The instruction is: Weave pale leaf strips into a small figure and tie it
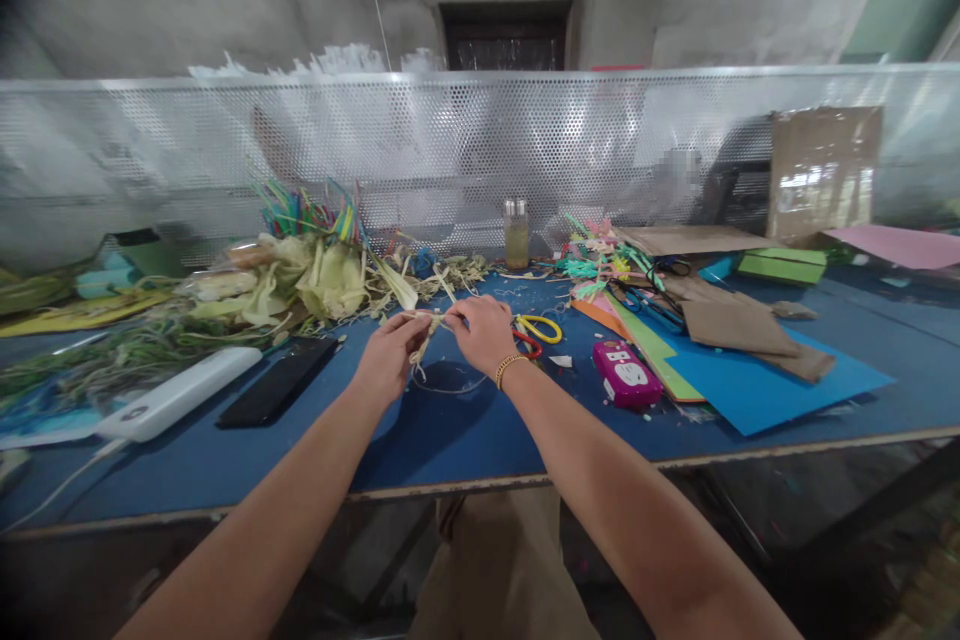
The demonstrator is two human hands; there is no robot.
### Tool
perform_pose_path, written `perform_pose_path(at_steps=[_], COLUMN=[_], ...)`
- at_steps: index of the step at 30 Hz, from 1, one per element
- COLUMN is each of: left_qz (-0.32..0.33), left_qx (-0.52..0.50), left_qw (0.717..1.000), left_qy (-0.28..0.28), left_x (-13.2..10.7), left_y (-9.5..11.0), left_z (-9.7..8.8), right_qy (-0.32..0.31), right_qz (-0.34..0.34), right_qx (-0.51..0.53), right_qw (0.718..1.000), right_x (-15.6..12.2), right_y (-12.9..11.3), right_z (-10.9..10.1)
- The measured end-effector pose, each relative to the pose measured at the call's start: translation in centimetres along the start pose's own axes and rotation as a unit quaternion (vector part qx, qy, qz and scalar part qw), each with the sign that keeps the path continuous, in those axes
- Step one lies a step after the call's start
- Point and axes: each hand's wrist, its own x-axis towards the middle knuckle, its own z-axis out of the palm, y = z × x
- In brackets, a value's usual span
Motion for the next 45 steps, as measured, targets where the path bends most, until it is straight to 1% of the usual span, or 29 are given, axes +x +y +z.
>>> perform_pose_path(at_steps=[4,7,14,22,30,35,37,40,43,45], left_qz=[-0.022,-0.032,-0.021,-0.015,-0.013,-0.019,-0.024,-0.029,-0.037,-0.035], left_qx=[0.003,-0.002,-0.027,-0.043,-0.033,-0.016,-0.007,-0.007,-0.011,-0.011], left_qw=[1.000,0.999,0.999,0.999,0.999,0.998,0.998,0.999,0.999,0.999], left_qy=[-0.018,-0.013,0.006,-0.021,-0.012,-0.058,-0.056,-0.017,0.005,0.010], left_x=[-0.2,-0.3,-0.2,0.1,0.0,0.0,0.1,0.3,0.2,0.2], left_y=[0.1,0.2,0.1,-0.5,-0.3,-0.7,-0.9,-0.8,-0.5,-0.4], left_z=[0.0,0.0,0.1,-0.1,0.0,-0.1,-0.2,-0.3,-0.3,-0.3], right_qy=[0.002,0.003,0.004,0.006,0.005,0.007,0.014,0.006,-0.034,-0.061], right_qz=[0.012,0.012,-0.005,-0.001,-0.002,0.005,0.014,0.066,0.136,0.155], right_qx=[-0.006,-0.005,0.027,0.021,0.038,0.040,0.072,0.164,0.248,0.292], right_qw=[1.000,1.000,1.000,1.000,0.999,0.999,0.997,0.984,0.959,0.942], right_x=[0.0,0.0,0.0,0.0,0.1,0.1,0.2,0.3,0.4,0.4], right_y=[0.0,0.0,0.0,-0.2,-0.1,0.1,0.2,0.6,1.0,1.2], right_z=[0.0,-0.1,-0.1,-0.3,0.0,0.1,0.1,0.4,0.9,1.1])
